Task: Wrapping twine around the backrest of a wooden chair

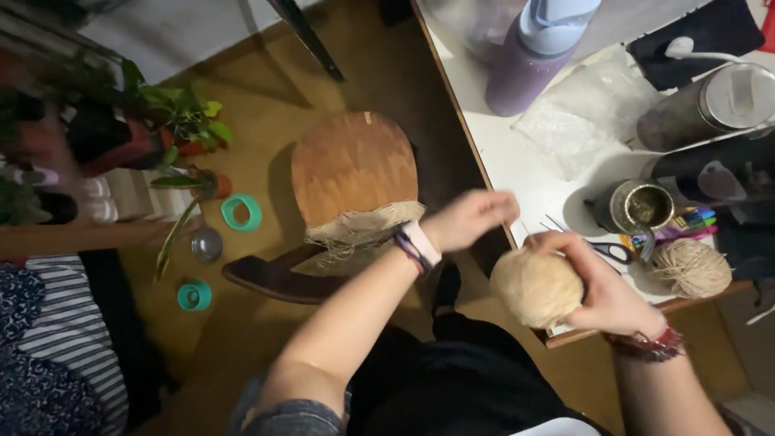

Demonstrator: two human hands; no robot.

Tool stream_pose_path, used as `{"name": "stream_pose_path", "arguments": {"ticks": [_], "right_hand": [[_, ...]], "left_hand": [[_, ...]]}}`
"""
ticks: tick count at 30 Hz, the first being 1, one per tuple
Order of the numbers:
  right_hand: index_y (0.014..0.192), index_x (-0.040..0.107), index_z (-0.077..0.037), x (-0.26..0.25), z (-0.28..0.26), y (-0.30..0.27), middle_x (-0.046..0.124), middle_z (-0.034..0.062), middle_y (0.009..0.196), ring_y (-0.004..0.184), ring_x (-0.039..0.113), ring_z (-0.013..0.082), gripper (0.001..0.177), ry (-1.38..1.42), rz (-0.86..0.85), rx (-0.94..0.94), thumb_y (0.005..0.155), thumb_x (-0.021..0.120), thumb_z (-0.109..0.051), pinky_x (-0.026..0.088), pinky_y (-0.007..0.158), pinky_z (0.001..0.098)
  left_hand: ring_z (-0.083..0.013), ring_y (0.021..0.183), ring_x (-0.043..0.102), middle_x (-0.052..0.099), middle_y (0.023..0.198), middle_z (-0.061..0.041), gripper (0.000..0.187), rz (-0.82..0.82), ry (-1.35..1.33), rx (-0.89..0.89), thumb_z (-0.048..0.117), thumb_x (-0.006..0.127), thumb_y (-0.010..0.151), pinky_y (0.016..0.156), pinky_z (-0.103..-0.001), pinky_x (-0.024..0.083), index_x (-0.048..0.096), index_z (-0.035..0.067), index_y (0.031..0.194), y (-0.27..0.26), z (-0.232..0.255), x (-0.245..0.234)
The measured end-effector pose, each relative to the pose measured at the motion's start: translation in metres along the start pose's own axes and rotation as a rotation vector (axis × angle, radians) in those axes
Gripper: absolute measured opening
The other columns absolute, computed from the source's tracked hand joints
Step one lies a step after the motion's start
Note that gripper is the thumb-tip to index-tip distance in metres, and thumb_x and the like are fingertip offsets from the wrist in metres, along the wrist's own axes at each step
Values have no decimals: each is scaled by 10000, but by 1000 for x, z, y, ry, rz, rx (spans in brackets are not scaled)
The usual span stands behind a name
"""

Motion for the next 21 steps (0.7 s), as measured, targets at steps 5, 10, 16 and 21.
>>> {"name": "stream_pose_path", "arguments": {"ticks": [5, 10, 16, 21], "right_hand": [[1387, 444, -64, 20, 6, 27, 424, 174, 1261, 1189, 489, 339, 770, -222, 480, -10, 698, 766, -192, 459, 996, 469], [1402, 610, -175, 87, 17, 34, 521, 205, 1230, 1083, 635, 433, 1014, -392, 157, 45, 454, 960, -263, 549, 909, 550], [1380, 477, -44, 146, 1, 56, 544, 185, 1332, 1281, 519, 285, 1019, 153, 70, 2, 522, 918, -372, 447, 1047, 497], [1346, 562, -72, 202, 13, 85, 573, 169, 1184, 1119, 561, 336, 931, -253, 128, -90, 532, 932, -334, 449, 973, 453]], "left_hand": [[-279, 1036, 708, 725, 1062, -104, 185, -85, 297, -121, 157, 479, 1073, 957, -408, 578, 654, 107, 1108, -80, 5, 67], [-208, 967, 722, 736, 950, 1, 160, 161, 208, 39, 51, 569, 1037, 936, -365, 575, 701, 141, 1035, -147, 59, 30], [65, 705, 607, 583, 710, 60, 201, 384, -105, -53, 78, 540, 994, 790, 21, 435, 706, 80, 1108, -221, 38, 9], [-227, 879, 734, 756, 914, -49, 198, 283, 226, -50, 127, 537, 1038, 828, -398, 591, 670, 121, 1184, -301, 96, 5]]}}
Point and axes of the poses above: each hand's wrist, its own y-axis towards the middle knuckle, its own x-axis out of the palm, z = x × y, the point moved 2 cm from there along y, towards the middle knuckle
